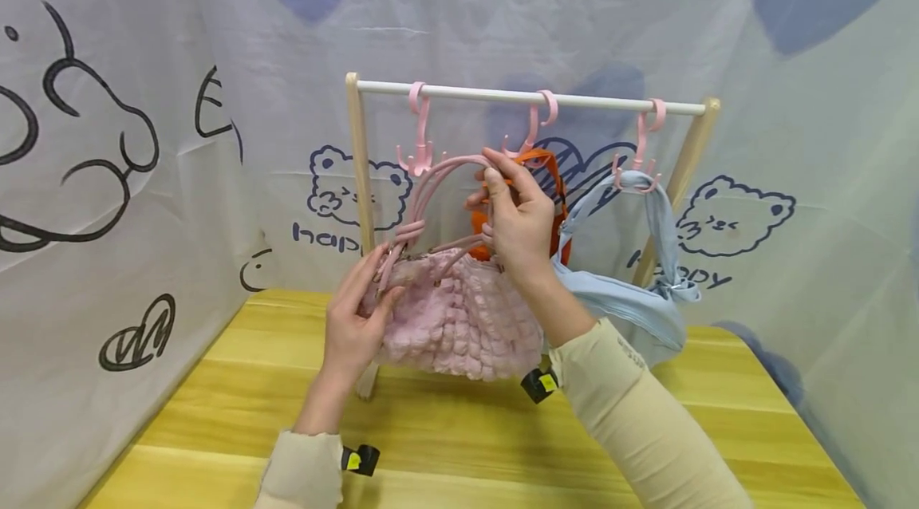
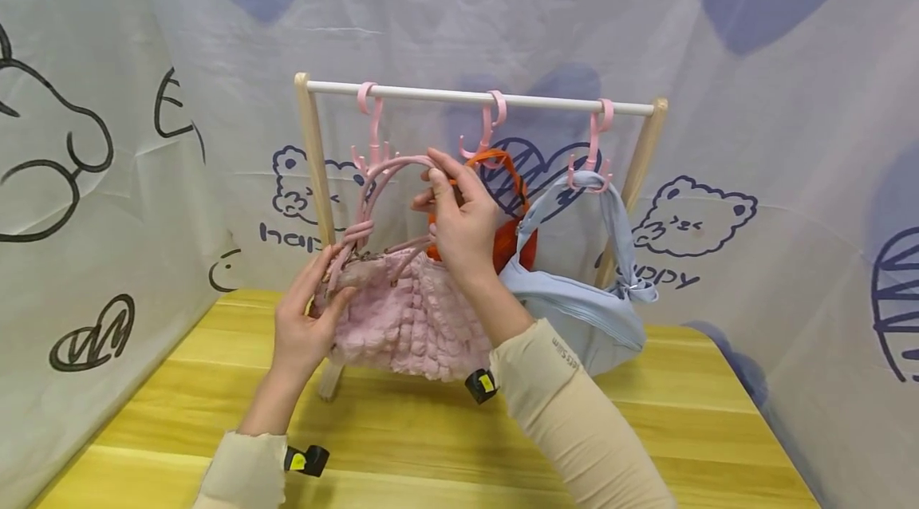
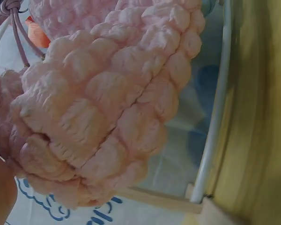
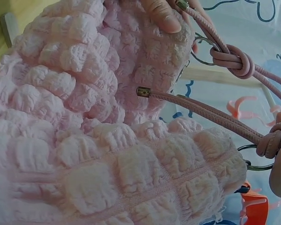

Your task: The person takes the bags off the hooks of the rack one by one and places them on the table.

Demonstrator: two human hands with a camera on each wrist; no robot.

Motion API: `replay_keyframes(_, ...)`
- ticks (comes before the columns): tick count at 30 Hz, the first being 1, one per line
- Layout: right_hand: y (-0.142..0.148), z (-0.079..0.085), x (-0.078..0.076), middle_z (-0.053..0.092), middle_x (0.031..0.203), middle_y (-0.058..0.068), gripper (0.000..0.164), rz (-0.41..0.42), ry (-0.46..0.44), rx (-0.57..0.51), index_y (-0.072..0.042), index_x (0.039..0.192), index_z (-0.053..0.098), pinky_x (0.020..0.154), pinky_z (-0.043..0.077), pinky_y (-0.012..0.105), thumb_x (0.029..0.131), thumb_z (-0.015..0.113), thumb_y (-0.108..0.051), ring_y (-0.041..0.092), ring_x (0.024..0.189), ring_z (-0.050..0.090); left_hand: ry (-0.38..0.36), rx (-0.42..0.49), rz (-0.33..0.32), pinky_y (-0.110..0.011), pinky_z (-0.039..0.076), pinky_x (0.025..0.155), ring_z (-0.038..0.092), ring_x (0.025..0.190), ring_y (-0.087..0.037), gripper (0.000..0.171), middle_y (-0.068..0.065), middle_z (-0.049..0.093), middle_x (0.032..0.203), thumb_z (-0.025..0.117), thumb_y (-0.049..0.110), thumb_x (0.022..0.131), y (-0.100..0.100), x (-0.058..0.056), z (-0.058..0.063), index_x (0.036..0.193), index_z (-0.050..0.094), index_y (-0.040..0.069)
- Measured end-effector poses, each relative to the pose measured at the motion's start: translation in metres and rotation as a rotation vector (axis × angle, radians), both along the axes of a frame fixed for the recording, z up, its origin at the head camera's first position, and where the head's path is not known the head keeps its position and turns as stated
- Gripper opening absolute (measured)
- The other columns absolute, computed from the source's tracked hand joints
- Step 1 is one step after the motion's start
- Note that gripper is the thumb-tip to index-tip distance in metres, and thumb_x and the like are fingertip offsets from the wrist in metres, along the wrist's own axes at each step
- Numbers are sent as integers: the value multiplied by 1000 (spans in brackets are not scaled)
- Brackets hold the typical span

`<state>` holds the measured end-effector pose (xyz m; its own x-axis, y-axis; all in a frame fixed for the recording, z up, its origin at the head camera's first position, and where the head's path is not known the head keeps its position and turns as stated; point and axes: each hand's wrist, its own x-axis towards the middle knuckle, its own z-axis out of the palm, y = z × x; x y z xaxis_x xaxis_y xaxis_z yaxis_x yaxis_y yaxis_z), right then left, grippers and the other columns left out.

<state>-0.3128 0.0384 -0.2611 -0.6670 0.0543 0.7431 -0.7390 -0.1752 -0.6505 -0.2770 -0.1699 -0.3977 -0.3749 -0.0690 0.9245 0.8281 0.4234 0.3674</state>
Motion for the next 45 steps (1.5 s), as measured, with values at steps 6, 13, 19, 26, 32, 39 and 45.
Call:
replay_keyframes(6, -4, -7, 2, 71, 94, 2, 32, 3, -42, 25, -2, 136, 67, 36, 36, 20, 107, 58, -13, 12, 61, 64, 108, 38, 21, -34, 48, 111, 62, 125, -31, 65, -25, 65, 132, 75, -22, 79, 2, 2, -10, 141, 56, -11)
replay_keyframes(13, -3, -16, 1, 71, 85, 10, 30, -32, -70, 39, -4, 133, 70, 39, 37, 18, 107, 59, -13, 11, 63, 68, 132, -97, 144, -28, 49, 109, 65, 115, -41, 56, -25, 64, 131, 72, -9, 88, -1, 5, -16, 142, 59, -6)
replay_keyframes(19, -1, -23, 0, 72, 86, 7, 31, -22, -94, 38, -3, 134, 69, 38, 38, 18, 107, 59, -14, 11, 63, 69, 145, -185, 242, -32, 54, 102, 69, 112, -38, 48, -17, 67, 133, 69, -1, 93, -3, 7, -17, 140, 64, 3)
replay_keyframes(26, 3, -33, -3, 71, 84, 16, 30, -3, -139, 22, -8, 134, 70, 37, 37, 19, 107, 59, -16, 12, 57, 65, 122, -207, 252, -39, 59, 92, 71, 106, -35, 48, -12, 71, 128, 74, -6, 89, -2, 9, -17, 135, 69, 7)
replay_keyframes(32, 8, -43, -6, 71, 78, 8, 30, -17, -184, 38, -9, 134, 70, 39, 39, 19, 107, 59, -16, 16, 62, 69, 131, -153, 151, -25, 53, 102, 70, 106, -37, 50, -18, 70, 123, 76, -16, 83, -3, 8, -14, 130, 71, 0)
replay_keyframes(39, 11, -49, -9, 72, 78, 8, 31, 13, -219, 67, -12, 136, 70, 38, 39, 20, 107, 60, -20, 39, 69, 71, 145, -66, 40, -23, 56, 97, 69, 103, -36, 47, -24, 69, 118, 75, -23, 79, -7, 7, -7, 123, 72, -8)
replay_keyframes(45, 12, -53, -13, 69, 102, 29, 32, 8, -203, 81, -7, 136, 69, 53, 55, 19, 107, 58, -14, 26, 75, 73, 162, 13, -2, -25, 57, 95, 69, 105, -27, 41, -27, 69, 115, 74, -23, 79, -9, 7, -2, 118, 73, -11)
